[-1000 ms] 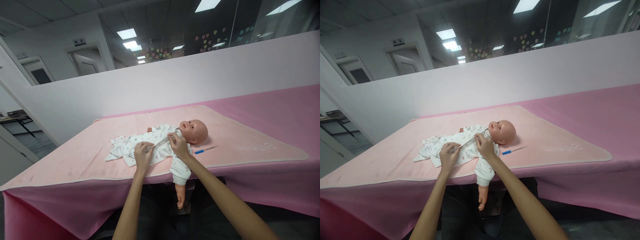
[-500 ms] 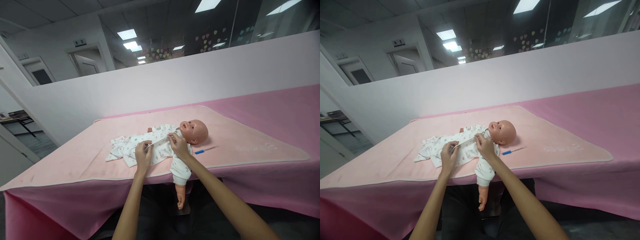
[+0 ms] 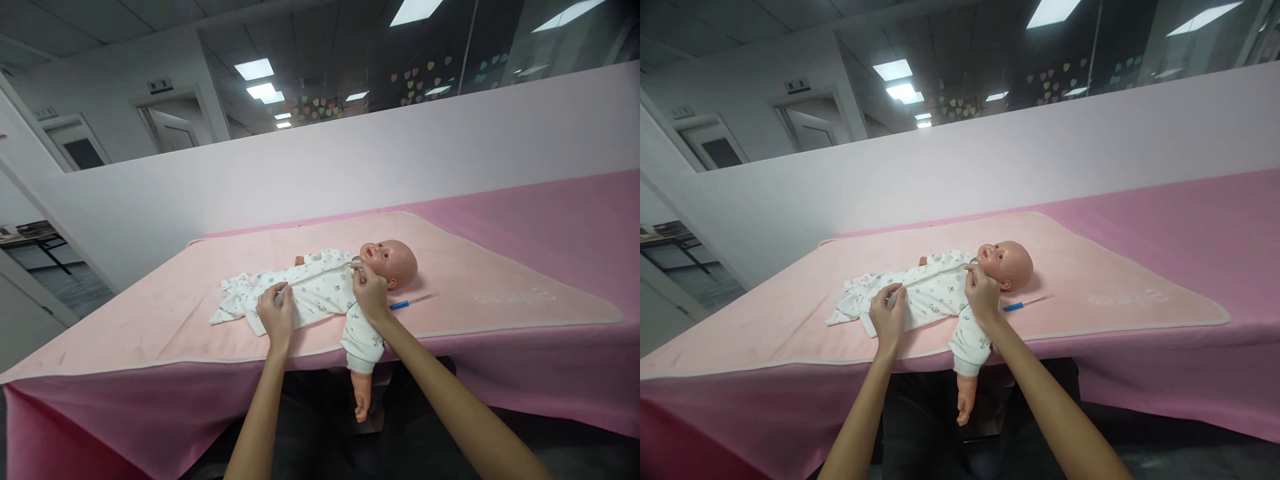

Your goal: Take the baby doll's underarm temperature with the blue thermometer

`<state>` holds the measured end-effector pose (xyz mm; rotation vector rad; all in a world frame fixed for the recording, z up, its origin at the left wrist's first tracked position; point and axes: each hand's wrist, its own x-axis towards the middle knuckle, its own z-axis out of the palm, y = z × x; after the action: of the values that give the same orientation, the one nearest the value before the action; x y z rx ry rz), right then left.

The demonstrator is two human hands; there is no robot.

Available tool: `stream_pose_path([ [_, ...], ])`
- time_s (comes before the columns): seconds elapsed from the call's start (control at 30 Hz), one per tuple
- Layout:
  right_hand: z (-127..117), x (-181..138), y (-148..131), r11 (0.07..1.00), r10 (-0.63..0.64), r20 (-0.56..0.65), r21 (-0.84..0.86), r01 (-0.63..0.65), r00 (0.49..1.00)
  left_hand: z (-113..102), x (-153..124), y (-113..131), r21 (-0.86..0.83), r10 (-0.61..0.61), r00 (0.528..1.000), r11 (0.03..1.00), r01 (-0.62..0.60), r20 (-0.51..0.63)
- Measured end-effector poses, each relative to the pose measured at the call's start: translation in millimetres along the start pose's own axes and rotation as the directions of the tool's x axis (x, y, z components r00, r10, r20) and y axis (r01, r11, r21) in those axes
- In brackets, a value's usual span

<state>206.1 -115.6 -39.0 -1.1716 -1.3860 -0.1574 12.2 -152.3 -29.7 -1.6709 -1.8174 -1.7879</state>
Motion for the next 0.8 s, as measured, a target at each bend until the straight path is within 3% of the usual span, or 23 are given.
stream_pose_path([
  [0.13, -43, -9, 17, 0.996, 0.026, -0.098, -0.08, -0.034, 0.995, 0, -2, -2, 0.047, 0.061, 0.995, 0.997, -0.057, -0.075],
  [0.27, -91, -13, 47, 0.917, 0.137, -0.147, -0.355, -0.181, 0.98, 1, -2, 5, 0.079, 0.154, 0.986, 0.986, -0.148, -0.07],
  [0.37, -112, -6, 70, 0.827, 0.253, -0.037, -0.51, -0.236, 0.967, 7, 8, 14, 0.037, 0.165, 0.986, 0.986, -0.165, -0.004],
  [0.47, -119, -1, 86, 0.764, 0.395, 0.145, -0.6, -0.237, 0.907, 23, 26, 26, -0.067, 0.157, 0.969, 0.987, -0.147, 0.189],
  [0.53, -119, -1, 92, 0.745, 0.447, 0.249, -0.635, -0.203, 0.859, 38, 38, 35, -0.138, 0.17, 0.932, 0.982, -0.132, 0.32],
  [0.6, -117, -3, 97, 0.748, 0.434, 0.306, -0.647, -0.15, 0.847, 54, 47, 44, -0.203, 0.202, 0.884, 0.971, -0.126, 0.421],
  [0.8, -114, -8, 105, 0.736, 0.36, 0.29, -0.673, -0.079, 0.887, 86, 58, 47, -0.307, 0.266, 0.626, 0.951, -0.044, 0.733],
])
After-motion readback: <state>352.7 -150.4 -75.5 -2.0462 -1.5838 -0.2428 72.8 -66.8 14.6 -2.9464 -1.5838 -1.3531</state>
